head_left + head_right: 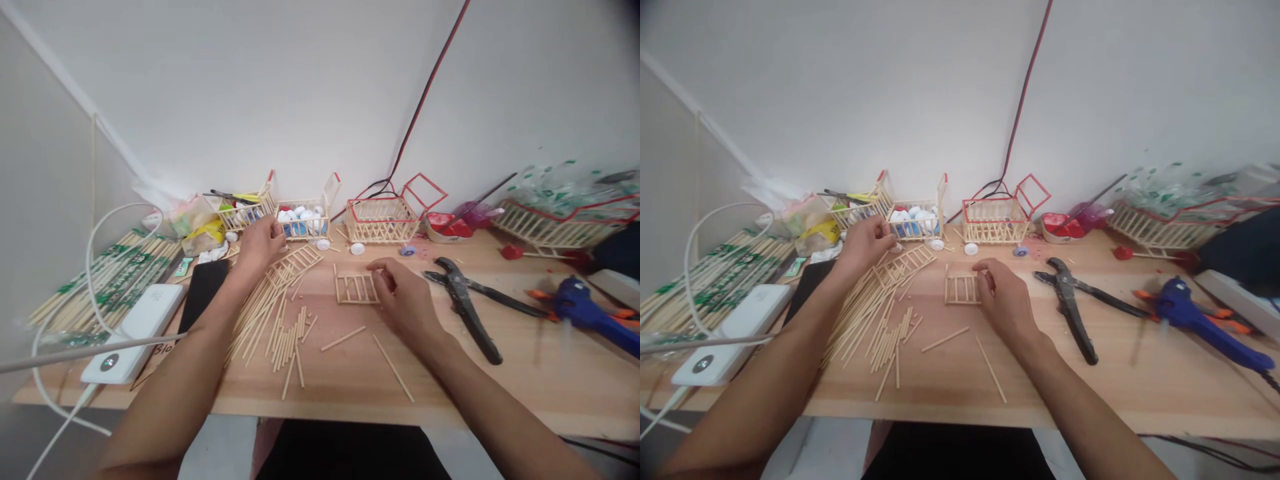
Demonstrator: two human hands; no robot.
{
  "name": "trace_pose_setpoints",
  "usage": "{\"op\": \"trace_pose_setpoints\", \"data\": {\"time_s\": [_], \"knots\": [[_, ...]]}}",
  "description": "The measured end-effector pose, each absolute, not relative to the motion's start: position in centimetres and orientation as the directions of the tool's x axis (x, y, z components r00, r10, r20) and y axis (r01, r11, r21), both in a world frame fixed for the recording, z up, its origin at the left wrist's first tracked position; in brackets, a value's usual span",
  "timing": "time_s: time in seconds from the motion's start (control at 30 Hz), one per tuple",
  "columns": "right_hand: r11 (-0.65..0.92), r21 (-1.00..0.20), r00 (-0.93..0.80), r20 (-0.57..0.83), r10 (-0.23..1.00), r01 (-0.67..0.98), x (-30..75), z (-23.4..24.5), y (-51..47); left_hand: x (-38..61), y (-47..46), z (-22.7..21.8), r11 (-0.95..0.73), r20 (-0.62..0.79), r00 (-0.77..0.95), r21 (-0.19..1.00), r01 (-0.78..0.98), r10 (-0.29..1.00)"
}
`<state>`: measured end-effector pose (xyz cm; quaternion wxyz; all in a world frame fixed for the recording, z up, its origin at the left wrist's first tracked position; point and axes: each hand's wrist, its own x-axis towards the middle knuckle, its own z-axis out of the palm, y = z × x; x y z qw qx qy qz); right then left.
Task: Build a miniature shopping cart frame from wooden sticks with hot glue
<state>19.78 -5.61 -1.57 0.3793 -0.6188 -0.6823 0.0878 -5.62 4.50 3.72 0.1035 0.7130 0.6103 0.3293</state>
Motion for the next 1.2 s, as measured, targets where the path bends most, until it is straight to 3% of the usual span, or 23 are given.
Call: {"op": "trace_pose_setpoints", "data": {"time_s": [0.23, 0.33, 0.47, 0.7, 0.9, 1.07, 1.2], "knots": [[0.229, -0.6, 0.072, 0.434, 0.898, 0.767, 19.8, -1.5, -5.6, -7.2, 4.6, 3.7, -0.258, 0.328, 0.075, 0.562, 0.786, 0.942], [0.236, -0.594, 0.075, 0.45, 0.89, 0.769, 19.9, -1.5, -5.6, -7.8, 4.2, 3.9, -0.298, 0.334, 0.147, 0.465, 0.834, 0.931], [0.24, -0.589, 0.078, 0.463, 0.883, 0.771, 19.9, -1.6, -5.5, -8.4, 3.3, 3.4, -0.31, 0.237, 0.241, 0.324, 0.894, 0.941], [0.249, -0.578, 0.075, 0.478, 0.875, 0.778, 20.0, -1.7, -5.4, -8.4, 3.4, 1.1, -0.24, 0.102, 0.219, 0.319, 0.917, 0.97], [0.248, -0.574, 0.083, 0.487, 0.869, 0.78, 20.1, -1.9, -5.3, -8.7, 3.9, 0.6, -0.258, 0.17, 0.222, 0.23, 0.939, 0.96], [0.25, -0.569, 0.081, 0.493, 0.866, 0.783, 20.3, -2.0, -5.2, -8.7, 3.7, 0.7, -0.251, 0.16, 0.217, 0.241, 0.938, 0.963], [0.252, -0.564, 0.092, 0.51, 0.855, 0.786, 20.6, -2.1, -5.0, -7.5, 3.0, 1.4, -0.33, 0.321, 0.233, 0.293, 0.897, 0.918]]}}
